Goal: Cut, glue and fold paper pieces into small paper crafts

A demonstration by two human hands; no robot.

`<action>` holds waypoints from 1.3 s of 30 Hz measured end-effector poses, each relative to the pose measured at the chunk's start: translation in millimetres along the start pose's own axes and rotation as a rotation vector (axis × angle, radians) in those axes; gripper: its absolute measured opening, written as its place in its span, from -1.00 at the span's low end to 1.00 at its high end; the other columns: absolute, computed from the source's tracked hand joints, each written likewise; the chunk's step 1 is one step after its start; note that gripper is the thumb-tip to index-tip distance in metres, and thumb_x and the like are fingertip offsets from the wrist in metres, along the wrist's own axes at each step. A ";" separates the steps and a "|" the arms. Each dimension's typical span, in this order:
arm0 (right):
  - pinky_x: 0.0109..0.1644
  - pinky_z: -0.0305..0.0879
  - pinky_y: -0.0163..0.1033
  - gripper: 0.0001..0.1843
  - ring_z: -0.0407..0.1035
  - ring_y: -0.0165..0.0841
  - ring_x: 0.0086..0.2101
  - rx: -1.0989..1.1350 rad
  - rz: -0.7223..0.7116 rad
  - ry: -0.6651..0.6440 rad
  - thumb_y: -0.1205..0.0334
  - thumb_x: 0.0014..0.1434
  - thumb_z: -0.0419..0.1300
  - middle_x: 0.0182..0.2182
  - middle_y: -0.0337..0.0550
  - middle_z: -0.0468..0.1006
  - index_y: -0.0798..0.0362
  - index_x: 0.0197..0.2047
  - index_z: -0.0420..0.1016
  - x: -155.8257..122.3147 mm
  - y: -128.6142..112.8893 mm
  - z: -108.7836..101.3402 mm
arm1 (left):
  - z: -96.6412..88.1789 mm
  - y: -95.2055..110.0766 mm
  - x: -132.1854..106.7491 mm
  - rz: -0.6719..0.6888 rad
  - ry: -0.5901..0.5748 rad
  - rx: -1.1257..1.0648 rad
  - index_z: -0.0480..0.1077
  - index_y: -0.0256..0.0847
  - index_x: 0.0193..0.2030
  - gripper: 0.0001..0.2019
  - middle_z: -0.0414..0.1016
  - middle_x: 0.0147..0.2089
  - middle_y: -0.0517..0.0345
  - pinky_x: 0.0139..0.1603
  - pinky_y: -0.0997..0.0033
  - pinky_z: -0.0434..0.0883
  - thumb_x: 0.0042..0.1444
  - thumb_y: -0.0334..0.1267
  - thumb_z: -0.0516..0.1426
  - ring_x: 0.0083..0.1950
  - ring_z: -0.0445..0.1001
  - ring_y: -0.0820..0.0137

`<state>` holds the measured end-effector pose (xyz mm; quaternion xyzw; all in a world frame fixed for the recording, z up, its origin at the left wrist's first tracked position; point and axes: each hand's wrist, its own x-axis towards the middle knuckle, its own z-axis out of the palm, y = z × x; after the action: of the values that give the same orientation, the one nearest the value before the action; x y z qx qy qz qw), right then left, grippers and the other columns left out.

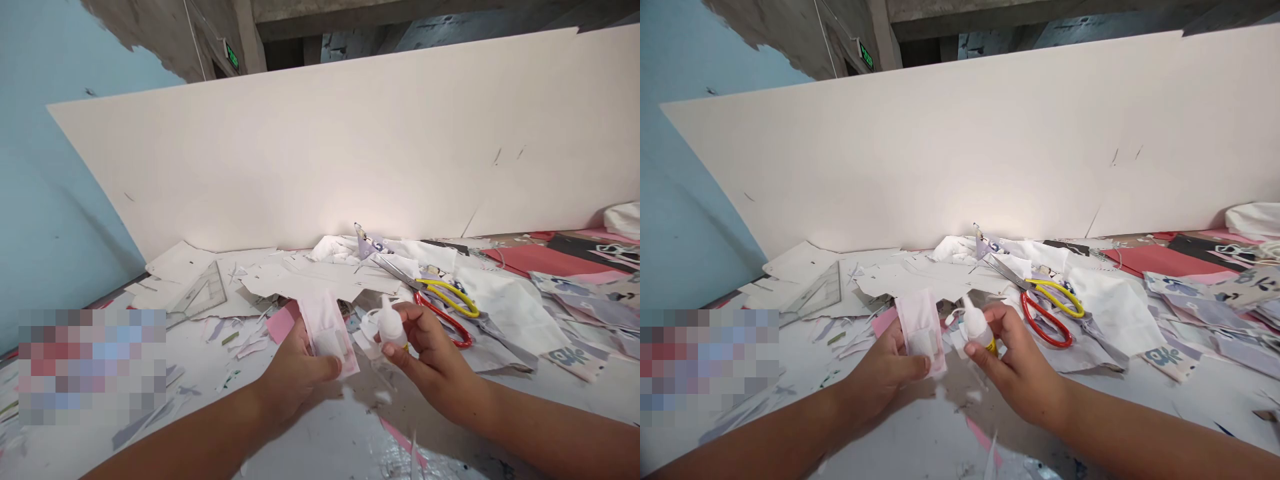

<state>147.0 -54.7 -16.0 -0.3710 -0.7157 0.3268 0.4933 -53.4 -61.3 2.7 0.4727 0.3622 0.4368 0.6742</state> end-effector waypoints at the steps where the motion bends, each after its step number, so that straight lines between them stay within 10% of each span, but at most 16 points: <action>1: -0.24 0.32 -0.19 -0.77 0.33 -0.33 -0.28 0.082 0.077 -0.017 0.01 0.21 0.03 -0.29 -0.20 0.36 -0.09 -0.20 0.04 0.7 -2.1 0.1 | -1.0 -0.7 0.5 -0.010 0.000 0.001 0.26 -0.21 -0.03 -0.51 0.48 -0.32 0.09 -0.34 0.30 0.41 -0.18 -0.54 0.14 -0.33 0.47 0.31; 13: -0.29 0.26 -0.14 -0.66 0.38 -0.26 -0.36 0.196 0.479 -0.099 -0.19 0.18 -0.11 -0.24 -0.19 0.50 -0.12 -0.18 0.13 6.2 -12.5 -9.0 | -9.4 -8.0 4.9 -0.016 0.012 0.053 0.21 -0.18 -0.04 -0.53 0.45 -0.37 0.17 -0.40 0.37 0.39 -0.13 -0.52 0.15 -0.40 0.46 0.38; 23: -0.39 0.15 -0.35 -0.56 0.23 -0.49 -0.47 0.506 0.411 -0.175 0.13 0.03 0.27 -0.46 -0.43 0.31 -0.06 -0.29 -0.01 3.0 -9.7 5.2 | -3.4 -1.2 2.9 -0.026 -0.034 0.010 0.24 -0.21 -0.05 -0.54 0.46 -0.36 0.15 -0.36 0.33 0.40 -0.16 -0.56 0.10 -0.36 0.46 0.34; 39: -0.42 0.12 -0.33 -0.70 0.14 -0.45 -0.47 0.098 0.372 -0.350 0.44 -0.08 0.15 -0.48 -0.39 0.25 -0.03 -0.37 0.08 -8.1 -7.4 11.0 | -9.0 -3.1 6.9 0.003 0.023 0.046 0.30 -0.25 -0.25 -0.69 0.40 -0.46 0.22 -0.42 0.43 0.33 -0.20 -0.54 0.14 -0.44 0.39 0.44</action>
<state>136.9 -66.5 -16.9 -0.4095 -0.6930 0.5054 0.3109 -58.3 -52.5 -3.4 0.4837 0.3792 0.4346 0.6583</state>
